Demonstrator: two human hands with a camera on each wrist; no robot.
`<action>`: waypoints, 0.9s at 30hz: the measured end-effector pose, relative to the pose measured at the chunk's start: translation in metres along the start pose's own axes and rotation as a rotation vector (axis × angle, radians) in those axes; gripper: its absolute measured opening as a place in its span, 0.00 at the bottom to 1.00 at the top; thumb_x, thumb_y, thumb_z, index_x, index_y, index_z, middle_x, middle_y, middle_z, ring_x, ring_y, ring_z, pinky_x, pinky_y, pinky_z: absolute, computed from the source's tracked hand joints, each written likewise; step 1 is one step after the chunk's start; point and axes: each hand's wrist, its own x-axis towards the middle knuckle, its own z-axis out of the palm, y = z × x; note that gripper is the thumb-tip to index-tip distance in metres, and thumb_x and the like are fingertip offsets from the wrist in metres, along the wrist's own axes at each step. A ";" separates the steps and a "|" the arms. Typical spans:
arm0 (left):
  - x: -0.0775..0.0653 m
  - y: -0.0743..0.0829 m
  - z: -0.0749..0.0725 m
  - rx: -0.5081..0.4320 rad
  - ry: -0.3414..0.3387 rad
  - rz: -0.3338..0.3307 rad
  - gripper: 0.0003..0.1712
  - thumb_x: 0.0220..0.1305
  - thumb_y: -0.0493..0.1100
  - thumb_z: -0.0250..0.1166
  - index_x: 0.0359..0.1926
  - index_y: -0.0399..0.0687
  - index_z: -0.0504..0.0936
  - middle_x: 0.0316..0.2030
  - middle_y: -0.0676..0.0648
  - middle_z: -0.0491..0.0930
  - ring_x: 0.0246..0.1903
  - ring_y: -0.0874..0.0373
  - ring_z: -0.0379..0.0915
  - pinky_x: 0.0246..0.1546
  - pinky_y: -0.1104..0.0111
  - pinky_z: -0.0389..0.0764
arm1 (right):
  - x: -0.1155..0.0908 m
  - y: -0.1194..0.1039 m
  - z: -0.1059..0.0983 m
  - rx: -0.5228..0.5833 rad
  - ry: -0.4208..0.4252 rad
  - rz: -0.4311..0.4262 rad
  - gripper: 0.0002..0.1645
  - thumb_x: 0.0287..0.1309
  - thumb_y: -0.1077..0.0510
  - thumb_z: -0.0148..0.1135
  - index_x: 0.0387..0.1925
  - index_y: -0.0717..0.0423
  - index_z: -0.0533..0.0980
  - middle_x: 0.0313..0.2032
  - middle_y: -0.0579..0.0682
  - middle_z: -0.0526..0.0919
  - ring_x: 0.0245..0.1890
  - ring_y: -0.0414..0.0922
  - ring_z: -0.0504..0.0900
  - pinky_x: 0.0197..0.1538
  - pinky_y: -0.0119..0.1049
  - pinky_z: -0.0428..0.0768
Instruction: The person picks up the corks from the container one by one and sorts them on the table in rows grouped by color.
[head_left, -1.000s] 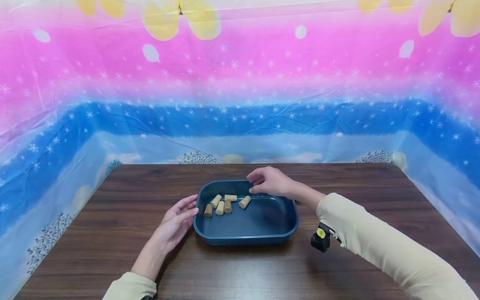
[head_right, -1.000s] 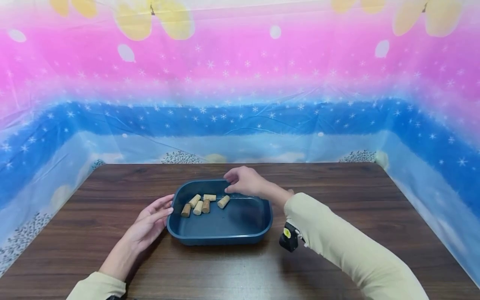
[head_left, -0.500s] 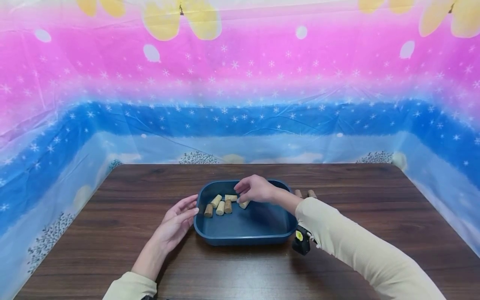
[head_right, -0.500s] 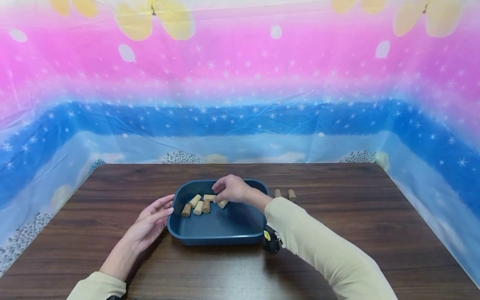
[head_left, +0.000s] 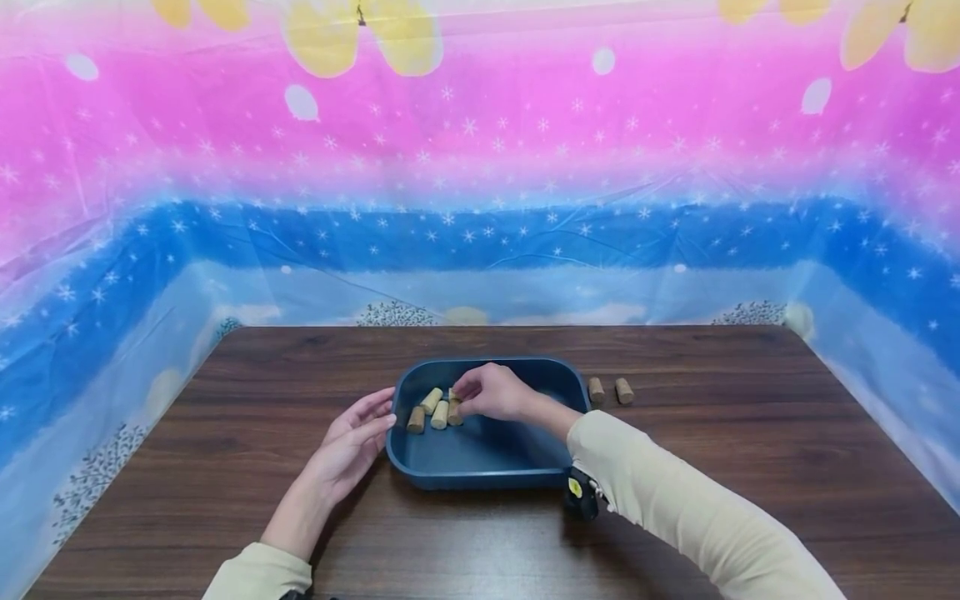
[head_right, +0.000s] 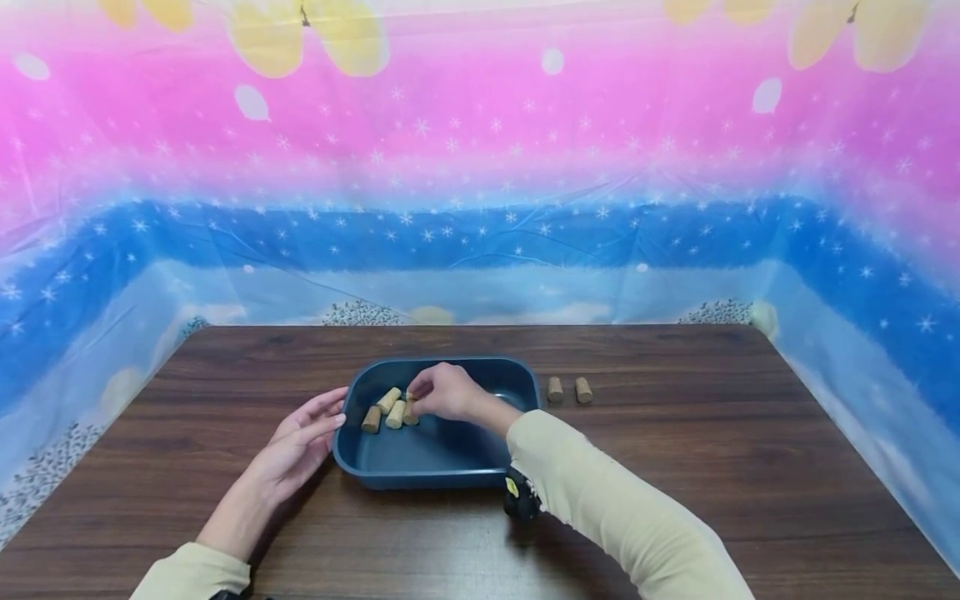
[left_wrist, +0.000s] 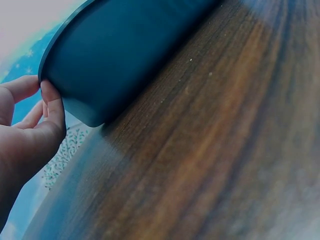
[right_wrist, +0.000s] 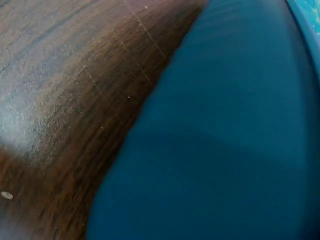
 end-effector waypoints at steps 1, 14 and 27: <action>0.000 0.000 0.000 0.003 0.000 0.001 0.31 0.68 0.30 0.54 0.70 0.33 0.57 0.55 0.42 0.67 0.51 0.57 0.69 0.53 0.71 0.74 | 0.001 0.000 0.001 -0.012 0.005 -0.006 0.18 0.57 0.62 0.67 0.49 0.64 0.80 0.43 0.53 0.84 0.44 0.45 0.82 0.44 0.32 0.80; 0.000 0.000 -0.002 -0.003 0.000 -0.003 0.31 0.69 0.31 0.55 0.70 0.33 0.57 0.55 0.42 0.67 0.51 0.57 0.70 0.55 0.70 0.73 | 0.005 -0.001 0.010 -0.139 0.002 0.062 0.19 0.51 0.57 0.74 0.46 0.59 0.82 0.39 0.48 0.83 0.42 0.43 0.80 0.44 0.34 0.79; 0.000 0.001 0.000 -0.006 0.002 -0.013 0.31 0.69 0.31 0.55 0.70 0.33 0.57 0.54 0.43 0.68 0.50 0.58 0.71 0.55 0.69 0.73 | 0.003 0.001 0.014 -0.166 0.020 0.064 0.18 0.49 0.56 0.75 0.43 0.56 0.83 0.39 0.46 0.84 0.40 0.42 0.80 0.43 0.33 0.78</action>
